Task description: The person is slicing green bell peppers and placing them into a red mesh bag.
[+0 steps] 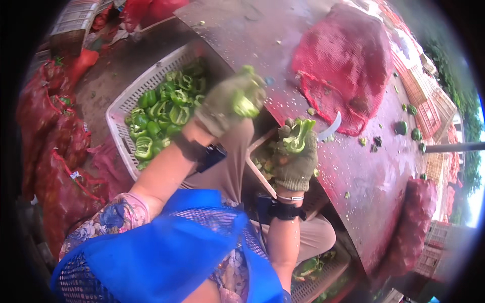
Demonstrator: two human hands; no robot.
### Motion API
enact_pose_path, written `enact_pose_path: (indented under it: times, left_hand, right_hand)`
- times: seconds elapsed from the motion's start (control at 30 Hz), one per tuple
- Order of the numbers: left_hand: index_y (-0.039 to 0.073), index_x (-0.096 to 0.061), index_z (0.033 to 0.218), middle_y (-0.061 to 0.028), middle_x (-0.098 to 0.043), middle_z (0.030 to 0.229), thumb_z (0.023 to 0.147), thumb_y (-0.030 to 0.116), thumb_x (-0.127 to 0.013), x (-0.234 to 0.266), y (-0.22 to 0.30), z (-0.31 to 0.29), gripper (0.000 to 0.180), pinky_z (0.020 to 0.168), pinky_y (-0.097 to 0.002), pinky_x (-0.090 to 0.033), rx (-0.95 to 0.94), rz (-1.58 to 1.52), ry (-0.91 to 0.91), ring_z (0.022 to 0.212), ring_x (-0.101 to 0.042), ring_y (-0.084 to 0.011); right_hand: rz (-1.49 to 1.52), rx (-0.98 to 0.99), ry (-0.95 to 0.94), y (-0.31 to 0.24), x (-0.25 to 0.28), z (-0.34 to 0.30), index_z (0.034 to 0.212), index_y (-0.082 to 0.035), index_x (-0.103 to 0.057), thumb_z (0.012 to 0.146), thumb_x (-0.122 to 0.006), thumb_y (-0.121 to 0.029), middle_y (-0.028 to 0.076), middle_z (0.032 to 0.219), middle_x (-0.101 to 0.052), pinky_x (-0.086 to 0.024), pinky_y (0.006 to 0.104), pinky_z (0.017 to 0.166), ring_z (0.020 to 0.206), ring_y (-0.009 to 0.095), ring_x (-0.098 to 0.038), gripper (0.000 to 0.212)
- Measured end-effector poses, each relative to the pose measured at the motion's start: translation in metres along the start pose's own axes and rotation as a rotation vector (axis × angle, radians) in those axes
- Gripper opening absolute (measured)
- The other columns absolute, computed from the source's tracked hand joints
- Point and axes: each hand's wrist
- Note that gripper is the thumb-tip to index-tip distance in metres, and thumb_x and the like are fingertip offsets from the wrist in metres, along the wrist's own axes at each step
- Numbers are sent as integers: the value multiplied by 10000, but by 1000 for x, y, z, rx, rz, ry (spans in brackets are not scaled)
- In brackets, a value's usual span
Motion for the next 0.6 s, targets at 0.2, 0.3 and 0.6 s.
enact_pose_path:
  times: [0.2, 0.3, 0.6]
  left_hand:
    - [22, -580, 1098, -102, -633, 886, 979, 294, -501, 13, 66, -35, 308, 653, -299, -531, -295, 288, 87, 749, -627, -189]
    - [16, -574, 1054, -92, -615, 816, 981, 238, -485, 5, 80, -52, 250, 646, -315, -528, -540, 398, 255, 716, -606, -162]
    - [36, -594, 1092, -17, -602, 832, 987, 157, -474, 13, 77, -64, 200, 681, -238, -492, -709, 865, 333, 754, -570, -89]
  right_hand:
    - [-613, -188, -107, 50, -77, 41, 1095, -48, -587, 967, -539, -299, 93, 874, -656, -480, 212, 460, 639, 142, -618, 286]
    - [-821, -185, -175, 85, -88, 67, 1008, -52, -600, 941, -590, -309, 75, 803, -649, -435, 196, 433, 547, 110, -580, 266]
    - [-943, -425, -107, 123, -90, 32, 951, -19, -609, 858, -691, -228, 31, 735, -611, -402, 201, 434, 535, 71, -545, 243]
Point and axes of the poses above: each hand's wrist, its own z-axis towards the middle knuckle, its own x-axis out of the back of the hand, y = z × x
